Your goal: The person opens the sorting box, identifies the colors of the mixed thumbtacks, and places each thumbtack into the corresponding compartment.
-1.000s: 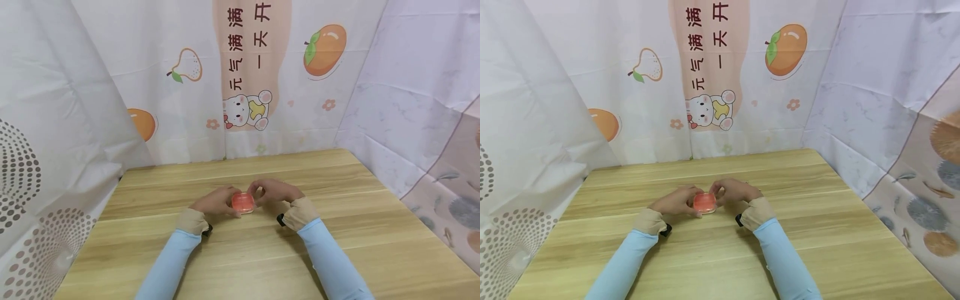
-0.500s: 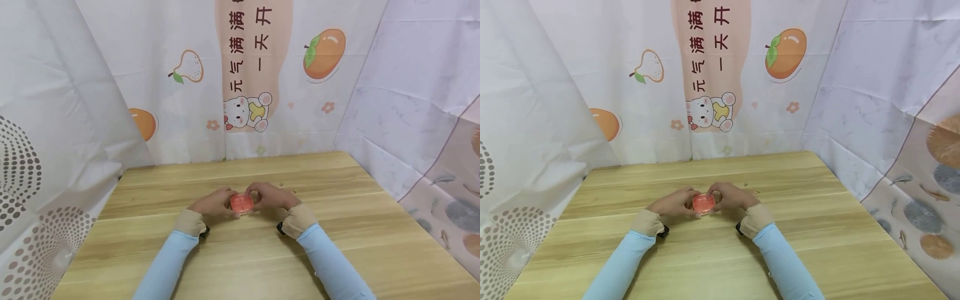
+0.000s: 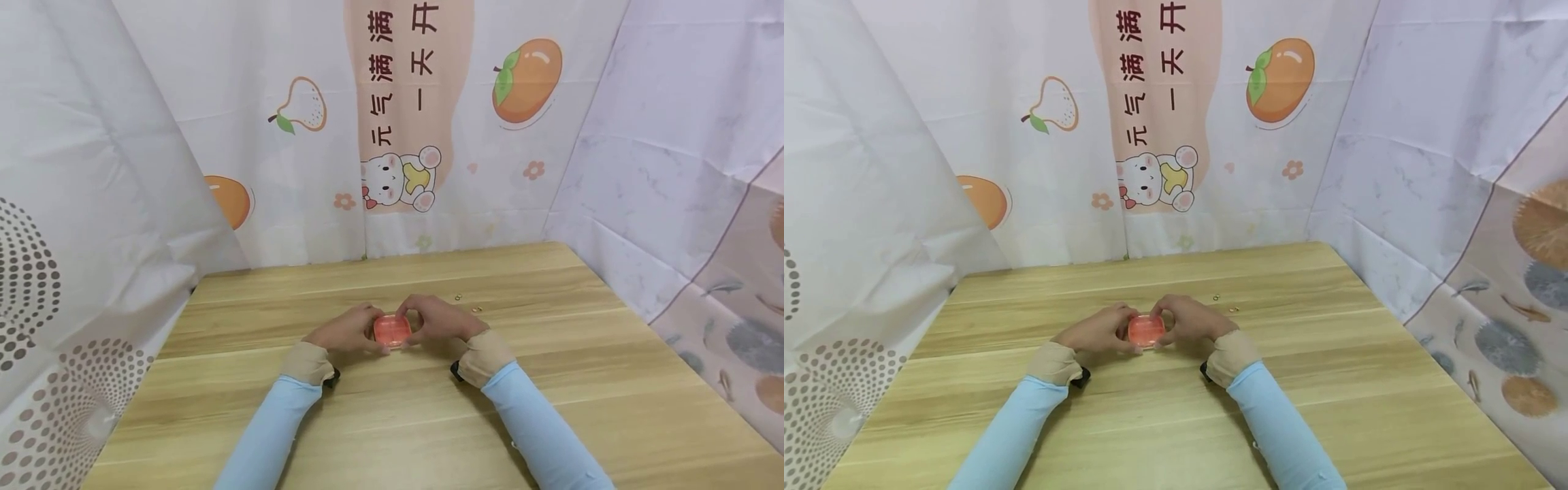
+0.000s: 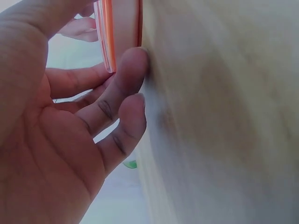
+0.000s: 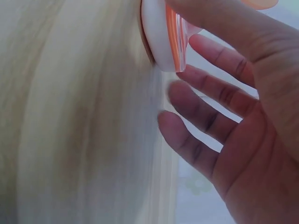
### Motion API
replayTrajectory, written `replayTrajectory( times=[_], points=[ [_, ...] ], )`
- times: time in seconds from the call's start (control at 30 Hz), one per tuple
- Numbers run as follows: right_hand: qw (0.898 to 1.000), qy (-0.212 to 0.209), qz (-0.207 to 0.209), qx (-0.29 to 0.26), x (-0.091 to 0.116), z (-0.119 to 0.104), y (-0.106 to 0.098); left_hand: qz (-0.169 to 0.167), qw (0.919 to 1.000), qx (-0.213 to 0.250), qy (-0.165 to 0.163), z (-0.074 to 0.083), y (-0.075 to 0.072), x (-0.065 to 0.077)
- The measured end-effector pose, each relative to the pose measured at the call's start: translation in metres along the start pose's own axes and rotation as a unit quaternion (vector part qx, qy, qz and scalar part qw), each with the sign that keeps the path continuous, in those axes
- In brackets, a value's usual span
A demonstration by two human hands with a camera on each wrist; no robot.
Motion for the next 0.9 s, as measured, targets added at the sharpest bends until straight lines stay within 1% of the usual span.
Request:
replayTrajectory(
  times=[0.07,0.17,0.3,0.4,0.57,0.7,0.9],
  points=[
    [1.000,-0.003,-0.003,-0.005,-0.0012,-0.0001,-0.0001,0.002,1.0000,0.002,-0.007,-0.0027,-0.0001,-0.0001],
    [1.000,-0.005,-0.005,-0.008,-0.0025,0.0004,0.0008,0.000,0.9999,0.008,-0.009,-0.0035,-0.0004,0.0007],
    [1.000,0.004,0.002,0.002,-0.0030,0.0016,0.0009,-0.002,1.0000,0.005,-0.006,-0.0022,-0.0011,0.0023],
    [1.000,0.007,0.006,0.010,-0.0026,-0.0001,-0.0011,-0.002,0.9999,0.004,-0.010,-0.0032,-0.0014,0.0023],
    [1.000,0.000,0.004,0.012,-0.0016,-0.0041,-0.0033,-0.001,0.9998,0.000,-0.017,-0.0045,-0.0009,0.0009],
    [1.000,-0.002,0.003,0.004,-0.0010,-0.0047,-0.0047,0.000,0.9998,0.001,-0.020,-0.0049,-0.0012,0.0005],
    [1.000,0.007,0.006,-0.010,0.0006,-0.0008,-0.0043,0.001,0.9998,0.006,-0.019,-0.0059,-0.0007,0.0004]
  ],
)
Point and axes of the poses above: each hand's wrist, its own x-axis away from the middle knuckle, its own y-axis out of the palm, z = x × y, the point moved 8 cm from there along -x, towards the middle knuckle, and after that the axes turned 13 degrees about -z, right-handed, at the moved point
